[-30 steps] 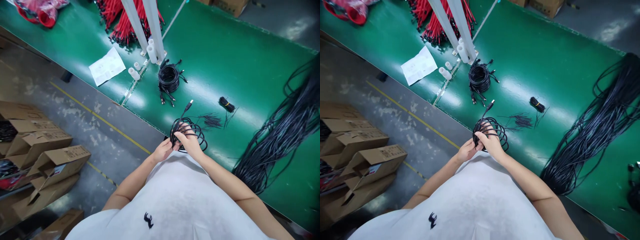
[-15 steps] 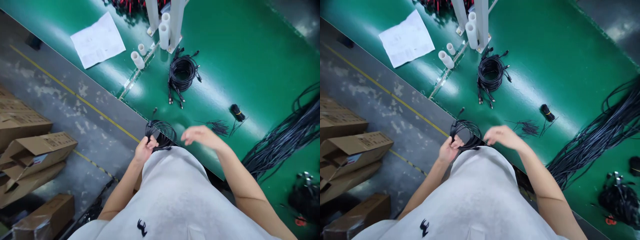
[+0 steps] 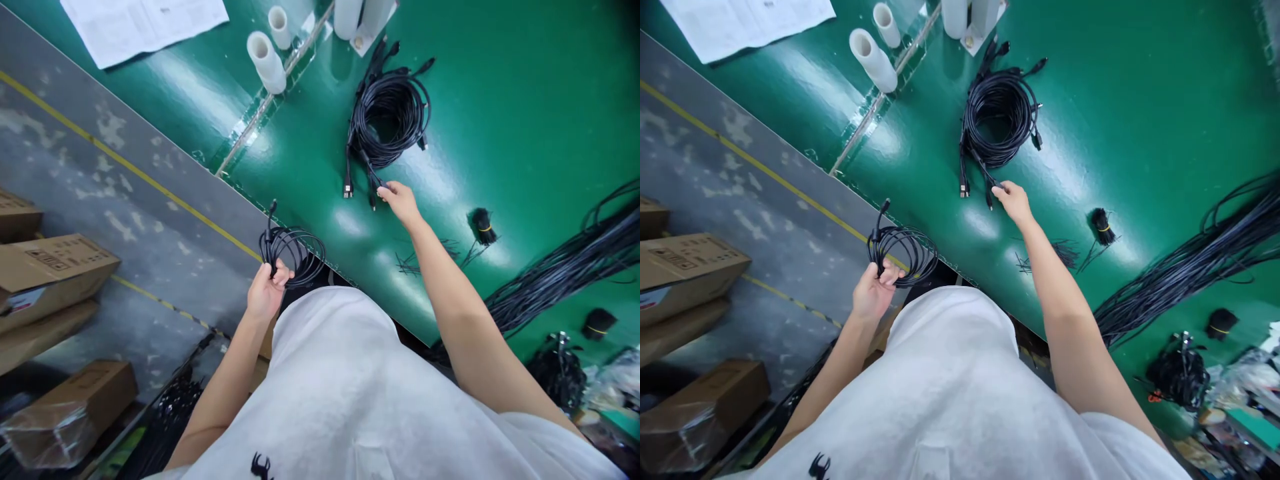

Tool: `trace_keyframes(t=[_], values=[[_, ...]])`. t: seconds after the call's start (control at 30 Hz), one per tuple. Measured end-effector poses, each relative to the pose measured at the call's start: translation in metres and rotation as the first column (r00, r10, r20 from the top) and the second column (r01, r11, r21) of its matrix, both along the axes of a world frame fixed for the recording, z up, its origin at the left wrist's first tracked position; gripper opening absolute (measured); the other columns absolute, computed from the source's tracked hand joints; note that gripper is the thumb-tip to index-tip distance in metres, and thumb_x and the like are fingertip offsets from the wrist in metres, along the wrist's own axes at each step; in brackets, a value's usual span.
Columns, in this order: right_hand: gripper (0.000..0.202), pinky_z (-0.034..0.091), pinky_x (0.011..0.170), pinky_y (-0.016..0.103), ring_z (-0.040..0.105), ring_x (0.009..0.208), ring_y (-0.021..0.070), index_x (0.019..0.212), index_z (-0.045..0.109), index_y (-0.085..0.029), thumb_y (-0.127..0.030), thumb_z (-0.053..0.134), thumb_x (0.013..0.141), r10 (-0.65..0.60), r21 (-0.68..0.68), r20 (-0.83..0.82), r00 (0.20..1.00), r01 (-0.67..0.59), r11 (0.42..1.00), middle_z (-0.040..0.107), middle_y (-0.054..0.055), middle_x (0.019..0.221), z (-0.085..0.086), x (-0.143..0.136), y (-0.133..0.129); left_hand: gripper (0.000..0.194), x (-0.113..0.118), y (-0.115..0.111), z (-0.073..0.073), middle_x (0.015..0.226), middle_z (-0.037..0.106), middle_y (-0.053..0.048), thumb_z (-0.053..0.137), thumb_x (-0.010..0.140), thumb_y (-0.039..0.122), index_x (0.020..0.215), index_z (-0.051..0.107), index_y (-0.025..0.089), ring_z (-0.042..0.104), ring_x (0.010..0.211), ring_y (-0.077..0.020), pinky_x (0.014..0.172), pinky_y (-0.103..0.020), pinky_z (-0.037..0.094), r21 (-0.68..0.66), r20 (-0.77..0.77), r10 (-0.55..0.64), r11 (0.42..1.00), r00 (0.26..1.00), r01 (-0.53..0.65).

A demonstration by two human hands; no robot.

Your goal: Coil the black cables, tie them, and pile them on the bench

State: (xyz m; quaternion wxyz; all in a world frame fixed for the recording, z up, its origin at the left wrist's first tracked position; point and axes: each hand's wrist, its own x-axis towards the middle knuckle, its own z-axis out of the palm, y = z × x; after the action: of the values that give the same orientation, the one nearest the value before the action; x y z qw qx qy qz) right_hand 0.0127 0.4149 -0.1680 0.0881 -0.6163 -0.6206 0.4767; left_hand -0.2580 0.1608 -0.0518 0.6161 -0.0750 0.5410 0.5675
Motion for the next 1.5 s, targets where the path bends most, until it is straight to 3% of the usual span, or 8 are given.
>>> trace_keyframes(t=[0.3,0.43,0.57,0.73,0.83,1.07,1.33,1.5], values=[[0.022,0.047,0.070,0.028,0.054,0.064,0.0126,0.084,0.065,-0.016,-0.032,0.051,0.089,0.003,-0.039,-0.071,0.997,-0.006,0.999,0.060,0.001,0.071,0.016,-0.025,0.034,0.027,-0.001,0.020,-0.001,0.056,0.035,0.007,0.064,0.087,0.039,0.080,0.062,0.014,0.037,0.053,-0.0082,0.072,-0.028,0.049,0.014,0.022,-0.034,0.999,0.999,0.034],[0.028,0.048,0.082,0.034,0.060,0.078,0.0181,0.089,0.067,-0.017,-0.030,0.044,0.096,0.020,0.229,0.109,0.994,-0.045,0.972,0.064,0.005,0.079,0.046,-0.038,0.030,0.026,-0.004,0.017,-0.004,0.056,0.036,0.007,0.065,0.086,0.040,0.082,0.062,0.014,0.038,0.053,-0.0084,0.073,-0.029,0.049,0.010,-0.020,-0.009,1.000,1.000,0.009],[0.033,0.042,0.098,0.046,0.055,0.111,0.0273,0.109,0.064,-0.016,-0.038,0.040,0.101,0.074,0.497,0.322,0.944,-0.235,0.835,0.061,0.014,0.113,0.069,-0.058,0.038,0.028,-0.004,0.017,-0.007,0.057,0.038,0.006,0.070,0.082,0.041,0.083,0.063,0.014,0.039,0.054,-0.0088,0.074,-0.030,0.050,0.015,-0.027,0.002,1.000,1.000,-0.002],[0.031,0.042,0.096,0.051,0.054,0.113,0.0347,0.111,0.063,-0.009,-0.035,0.057,0.094,0.263,0.311,0.601,0.755,-0.524,0.793,0.060,0.020,0.115,0.067,-0.088,0.059,0.030,0.002,0.019,-0.006,0.057,0.037,0.007,0.070,0.082,0.043,0.084,0.064,0.015,0.039,0.055,-0.0086,0.075,-0.029,0.049,0.042,-0.035,-0.001,0.999,0.999,0.002],[0.026,0.045,0.091,0.046,0.060,0.104,0.0311,0.112,0.064,-0.009,-0.025,0.051,0.096,0.285,0.265,0.595,0.751,-0.519,0.813,0.063,0.019,0.112,0.073,-0.079,0.065,0.032,0.006,0.018,-0.006,0.058,0.038,0.006,0.071,0.081,0.045,0.084,0.064,0.014,0.040,0.056,-0.0087,0.075,-0.029,0.049,0.036,-0.033,0.002,0.999,0.999,-0.001],[0.030,0.034,0.110,0.047,0.058,0.115,0.0267,0.121,0.066,-0.013,-0.021,0.054,0.094,0.374,0.319,0.519,0.769,-0.580,0.750,0.067,0.014,0.122,0.116,-0.029,0.088,0.028,0.003,0.029,-0.011,0.057,0.038,0.006,0.069,0.083,0.041,0.083,0.064,0.014,0.039,0.055,-0.0087,0.074,-0.029,0.050,0.047,-0.031,0.000,0.999,1.000,0.002],[0.038,0.044,0.102,0.044,0.060,0.115,0.0281,0.125,0.066,-0.017,-0.024,0.067,0.087,0.514,0.114,0.455,0.727,-0.620,0.776,0.065,0.012,0.123,0.083,-0.042,0.093,0.030,0.006,0.040,-0.010,0.056,0.039,0.006,0.070,0.082,0.042,0.085,0.064,0.013,0.040,0.054,-0.0082,0.076,-0.029,0.051,0.079,-0.045,-0.062,0.995,0.997,0.066],[0.052,0.044,0.098,0.053,0.056,0.114,0.0339,0.122,0.059,-0.010,-0.049,0.065,0.087,0.370,0.224,0.408,0.835,-0.484,0.846,0.059,0.019,0.120,0.050,-0.064,0.085,0.028,0.009,0.035,-0.007,0.055,0.039,0.006,0.068,0.084,0.040,0.082,0.064,0.013,0.041,0.054,-0.0081,0.073,-0.029,0.051,0.024,-0.062,-0.018,1.000,0.998,0.020]])
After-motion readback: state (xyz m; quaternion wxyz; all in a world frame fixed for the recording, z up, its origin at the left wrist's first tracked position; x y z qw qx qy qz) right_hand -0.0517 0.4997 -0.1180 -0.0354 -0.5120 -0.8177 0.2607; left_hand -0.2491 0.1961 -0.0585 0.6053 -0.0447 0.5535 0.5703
